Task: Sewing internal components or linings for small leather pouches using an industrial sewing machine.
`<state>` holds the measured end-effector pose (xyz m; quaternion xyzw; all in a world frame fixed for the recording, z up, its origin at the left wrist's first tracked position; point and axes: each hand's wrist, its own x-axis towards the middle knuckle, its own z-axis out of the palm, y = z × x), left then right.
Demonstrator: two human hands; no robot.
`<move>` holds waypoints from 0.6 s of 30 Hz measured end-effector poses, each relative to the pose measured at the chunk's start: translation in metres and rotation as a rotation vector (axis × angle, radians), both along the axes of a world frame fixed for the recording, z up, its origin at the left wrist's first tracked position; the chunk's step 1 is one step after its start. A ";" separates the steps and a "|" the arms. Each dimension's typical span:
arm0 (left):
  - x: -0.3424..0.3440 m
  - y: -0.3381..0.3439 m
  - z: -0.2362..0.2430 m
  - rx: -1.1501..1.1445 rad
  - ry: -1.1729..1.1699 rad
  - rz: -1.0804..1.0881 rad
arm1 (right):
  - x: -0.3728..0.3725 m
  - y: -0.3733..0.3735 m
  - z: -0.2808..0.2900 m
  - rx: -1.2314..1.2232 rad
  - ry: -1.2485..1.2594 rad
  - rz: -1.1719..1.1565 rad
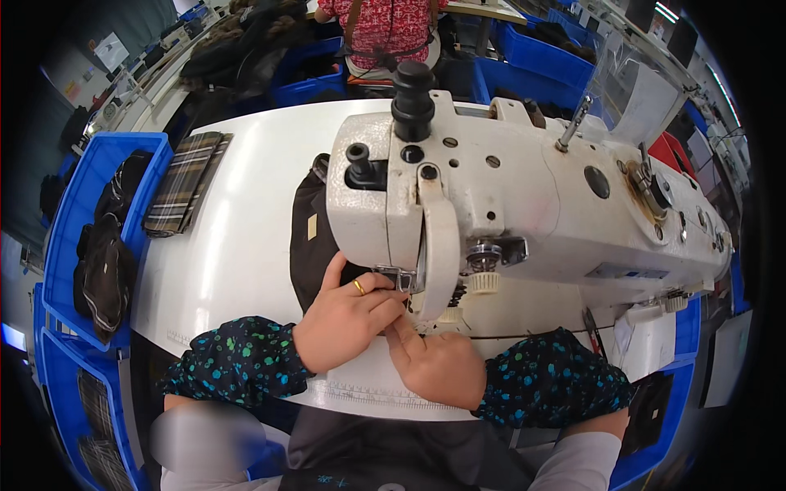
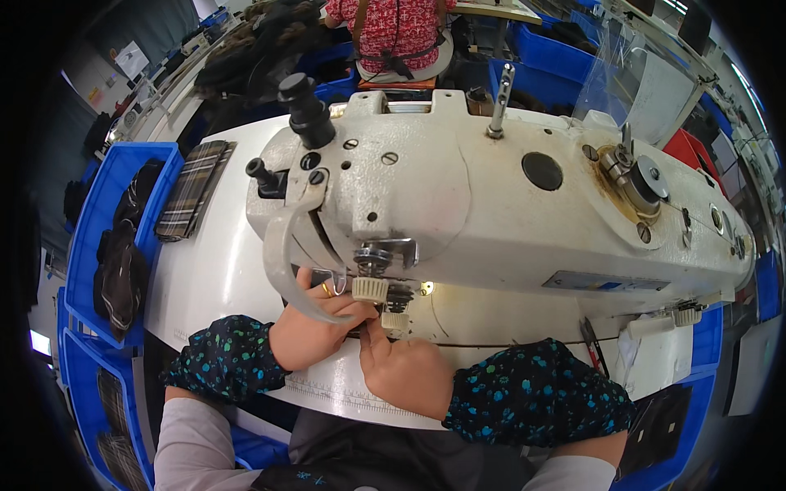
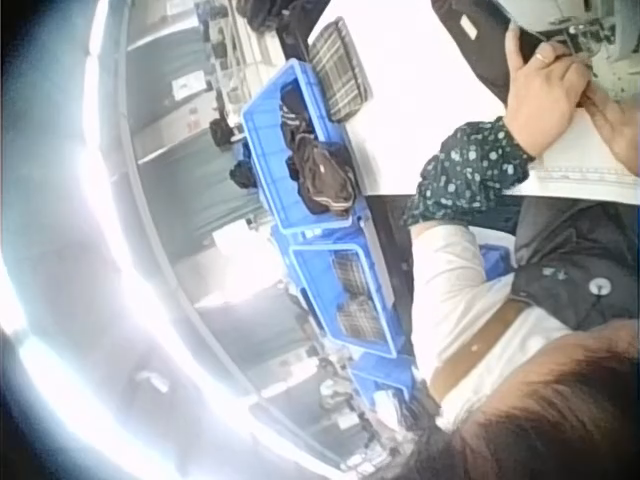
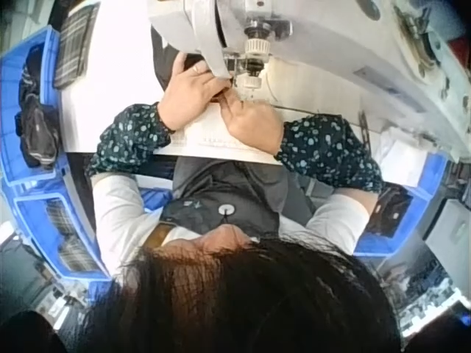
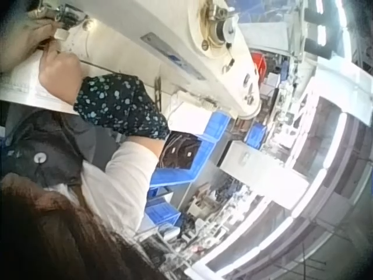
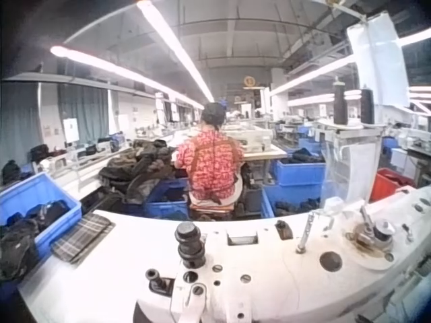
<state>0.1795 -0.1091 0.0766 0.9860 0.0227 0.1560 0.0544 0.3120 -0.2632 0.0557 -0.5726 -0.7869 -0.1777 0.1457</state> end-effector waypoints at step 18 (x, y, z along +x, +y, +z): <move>-0.006 -0.005 0.000 -0.012 -0.078 0.164 | 0.009 0.006 -0.001 0.039 -0.005 -0.043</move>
